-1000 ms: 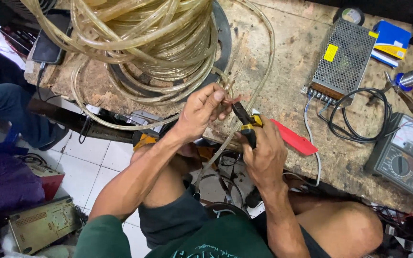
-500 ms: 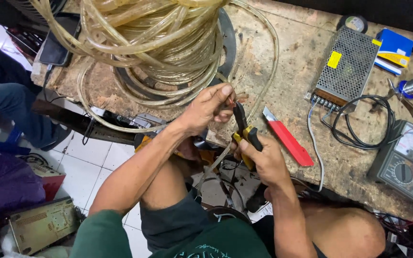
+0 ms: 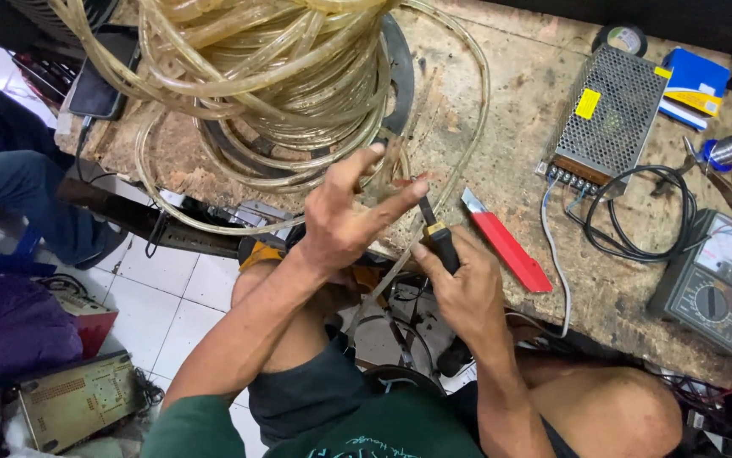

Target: Stripping insulation from wires and preparing electrical connections on a repair workbench.

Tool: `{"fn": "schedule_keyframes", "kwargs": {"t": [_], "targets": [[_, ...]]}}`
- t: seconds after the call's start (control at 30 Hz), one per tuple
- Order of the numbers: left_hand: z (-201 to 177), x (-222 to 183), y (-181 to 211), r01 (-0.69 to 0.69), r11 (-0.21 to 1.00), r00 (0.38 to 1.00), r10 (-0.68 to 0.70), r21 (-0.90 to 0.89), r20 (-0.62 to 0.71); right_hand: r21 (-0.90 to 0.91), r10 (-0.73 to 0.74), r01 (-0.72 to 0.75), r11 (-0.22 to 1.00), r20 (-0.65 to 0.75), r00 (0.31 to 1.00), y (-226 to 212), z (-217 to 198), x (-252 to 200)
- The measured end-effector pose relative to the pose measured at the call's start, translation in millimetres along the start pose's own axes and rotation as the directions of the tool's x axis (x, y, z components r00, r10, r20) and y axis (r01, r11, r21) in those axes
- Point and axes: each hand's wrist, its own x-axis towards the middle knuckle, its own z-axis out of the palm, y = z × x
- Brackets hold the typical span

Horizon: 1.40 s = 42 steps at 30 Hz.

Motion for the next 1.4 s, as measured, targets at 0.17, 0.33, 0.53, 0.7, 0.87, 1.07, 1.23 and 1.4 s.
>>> {"fn": "schedule_keyframes", "kwargs": {"t": [0.17, 0.33, 0.53, 0.7, 0.87, 1.07, 1.23, 1.4], "targets": [[24.2, -28.4, 0.7, 0.134, 0.991, 0.987, -0.136, 0.026, 0.088, -0.059, 0.021, -0.024, 0.998, -0.043, 0.999, 5.9, 4.0, 0.0], [12.7, -10.1, 16.8, 0.411, 0.887, 0.893, -0.345, -0.211, 0.289, -0.167, -0.002, -0.012, 0.986, -0.084, 0.996, 11.0, 4.3, 0.8], [28.2, -6.1, 15.7, 0.491, 0.802, 0.865, -0.401, -0.340, 0.303, -0.273, -0.081, 0.043, 0.961, -0.131, 0.988, 39.0, 12.8, 5.5], [27.6, 6.8, 15.2, 0.506, 0.653, 0.862, -0.383, -0.563, 0.331, -0.508, -0.330, 0.198, 0.838, -0.183, 0.926, 92.4, 19.5, 13.6], [32.1, 2.8, 10.7, 0.536, 0.586, 0.844, -0.359, -0.608, 0.398, -0.618, -0.370, 0.198, 0.761, -0.163, 0.915, 52.8, 11.7, 17.7], [43.0, -11.9, 3.1, 0.571, 0.560, 0.820, -0.348, -0.600, 0.455, -0.737, -0.368, 0.154, 0.658, -0.137, 0.920, 55.2, 6.7, 19.3], [38.0, -10.9, 4.2, 0.569, 0.593, 0.817, -0.331, -0.569, 0.472, -0.760, -0.348, 0.148, 0.632, -0.108, 0.931, 70.7, 4.5, 14.7], [34.2, -3.8, 3.8, 0.568, 0.593, 0.817, -0.321, -0.571, 0.479, -0.785, -0.300, 0.125, 0.607, -0.081, 0.951, 99.3, 3.1, 7.8]]}}
